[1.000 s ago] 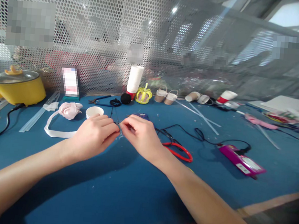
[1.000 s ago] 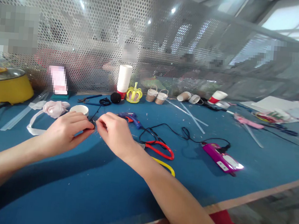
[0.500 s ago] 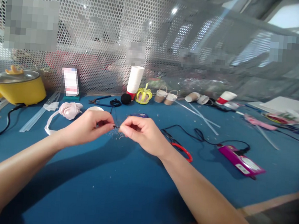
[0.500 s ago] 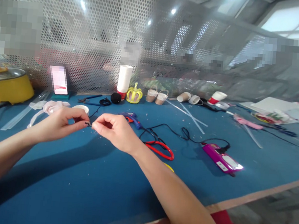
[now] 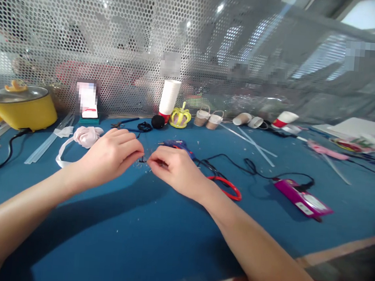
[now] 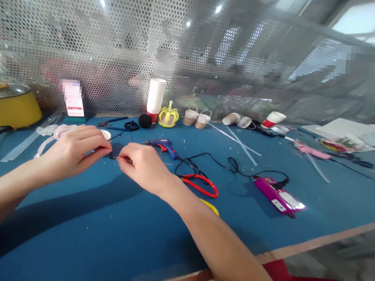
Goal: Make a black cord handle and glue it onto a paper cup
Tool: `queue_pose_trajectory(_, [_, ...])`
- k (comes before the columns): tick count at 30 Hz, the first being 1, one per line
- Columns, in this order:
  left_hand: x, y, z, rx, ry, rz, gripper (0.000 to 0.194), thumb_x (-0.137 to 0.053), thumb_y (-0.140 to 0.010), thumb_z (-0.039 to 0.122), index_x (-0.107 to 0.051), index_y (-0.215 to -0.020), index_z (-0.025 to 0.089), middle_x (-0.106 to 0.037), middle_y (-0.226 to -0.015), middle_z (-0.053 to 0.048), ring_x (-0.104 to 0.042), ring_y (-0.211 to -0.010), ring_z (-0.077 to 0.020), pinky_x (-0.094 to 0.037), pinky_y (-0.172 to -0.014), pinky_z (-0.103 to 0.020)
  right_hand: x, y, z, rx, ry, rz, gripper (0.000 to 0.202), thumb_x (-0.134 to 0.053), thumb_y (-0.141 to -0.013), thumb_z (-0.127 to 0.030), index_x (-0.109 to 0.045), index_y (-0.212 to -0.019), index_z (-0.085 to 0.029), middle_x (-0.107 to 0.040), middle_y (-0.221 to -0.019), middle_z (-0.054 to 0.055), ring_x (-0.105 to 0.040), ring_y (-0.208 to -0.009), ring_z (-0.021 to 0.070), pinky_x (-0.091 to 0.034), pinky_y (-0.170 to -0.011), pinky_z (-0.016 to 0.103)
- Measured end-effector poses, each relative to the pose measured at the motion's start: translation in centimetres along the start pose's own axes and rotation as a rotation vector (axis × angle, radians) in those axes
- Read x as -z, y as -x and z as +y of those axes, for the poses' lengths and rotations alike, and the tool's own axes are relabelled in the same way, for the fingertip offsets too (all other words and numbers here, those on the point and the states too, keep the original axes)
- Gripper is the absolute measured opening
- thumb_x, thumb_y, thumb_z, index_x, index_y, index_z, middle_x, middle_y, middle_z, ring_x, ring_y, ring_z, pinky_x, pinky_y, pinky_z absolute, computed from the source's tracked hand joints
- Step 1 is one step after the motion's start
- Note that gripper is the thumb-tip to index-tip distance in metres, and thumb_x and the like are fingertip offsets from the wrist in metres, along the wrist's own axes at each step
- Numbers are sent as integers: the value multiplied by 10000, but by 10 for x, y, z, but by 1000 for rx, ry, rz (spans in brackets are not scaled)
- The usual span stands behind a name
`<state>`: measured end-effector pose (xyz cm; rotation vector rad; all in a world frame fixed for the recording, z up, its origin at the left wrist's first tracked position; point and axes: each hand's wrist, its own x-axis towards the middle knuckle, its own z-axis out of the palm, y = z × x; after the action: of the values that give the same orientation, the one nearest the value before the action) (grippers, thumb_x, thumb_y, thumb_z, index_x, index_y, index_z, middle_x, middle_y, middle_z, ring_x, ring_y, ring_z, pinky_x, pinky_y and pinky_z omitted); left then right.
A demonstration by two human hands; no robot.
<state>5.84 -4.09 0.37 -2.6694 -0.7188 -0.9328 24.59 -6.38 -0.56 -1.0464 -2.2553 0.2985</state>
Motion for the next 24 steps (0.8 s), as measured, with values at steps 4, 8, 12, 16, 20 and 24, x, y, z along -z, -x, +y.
queue_pose_trajectory(4, [-1, -1, -10, 96, 203, -96, 194, -455, -836, 224, -598, -733, 142, -616, -692, -33, -541, -656, -121, -404, -608, -226, 5, 0, -5, -62, -223, -89, 122, -511, -786, -160, -562, -675, -145, -537, -634, -11, -466, -573, 80, -373, -548, 197])
queue_pose_trajectory(8, [-12, 1, -9, 233, 416, -214, 191, -469, -824, 244, -595, -734, 131, -573, -606, 6, -481, -555, -86, -371, -519, -189, 6, -1, -4, -182, -355, -11, 153, -509, -797, -234, -554, -684, -141, -503, -592, -23, -431, -526, 73, -352, -483, 186])
queue_pose_trajectory(12, [-20, 4, 2, 265, 426, -226, 211, -460, -833, 245, -599, -723, 131, -580, -603, 5, -476, -537, -82, -368, -497, -182, 1, -2, 4, -175, -201, 160, 143, -505, -789, -199, -555, -668, -143, -528, -606, -11, -441, -536, 82, -354, -501, 199])
queue_pose_trajectory(16, [-15, 5, 9, 66, 198, -97, 196, -458, -832, 208, -607, -733, 130, -617, -651, -37, -531, -619, -130, -404, -589, -244, -2, -1, 7, -68, 62, 177, 154, -492, -774, -121, -556, -636, -146, -525, -617, 3, -451, -578, 98, -352, -557, 221])
queue_pose_trajectory(20, [-2, 1, 2, 5, 104, -33, 202, -437, -841, 202, -604, -747, 138, -627, -681, -48, -547, -654, -141, -415, -628, -262, 0, 1, 2, 4, 81, 8, 131, -501, -769, -102, -572, -666, -141, -543, -643, 6, -467, -595, 98, -361, -587, 226])
queue_pose_trajectory(24, [-1, -1, -10, 87, 226, -93, 189, -461, -830, 224, -601, -733, 141, -624, -684, -33, -543, -648, -117, -408, -603, -221, 5, 1, -5, -13, -140, -120, 127, -503, -784, -142, -570, -676, -147, -569, -663, 1, -493, -607, 92, -384, -587, 212])
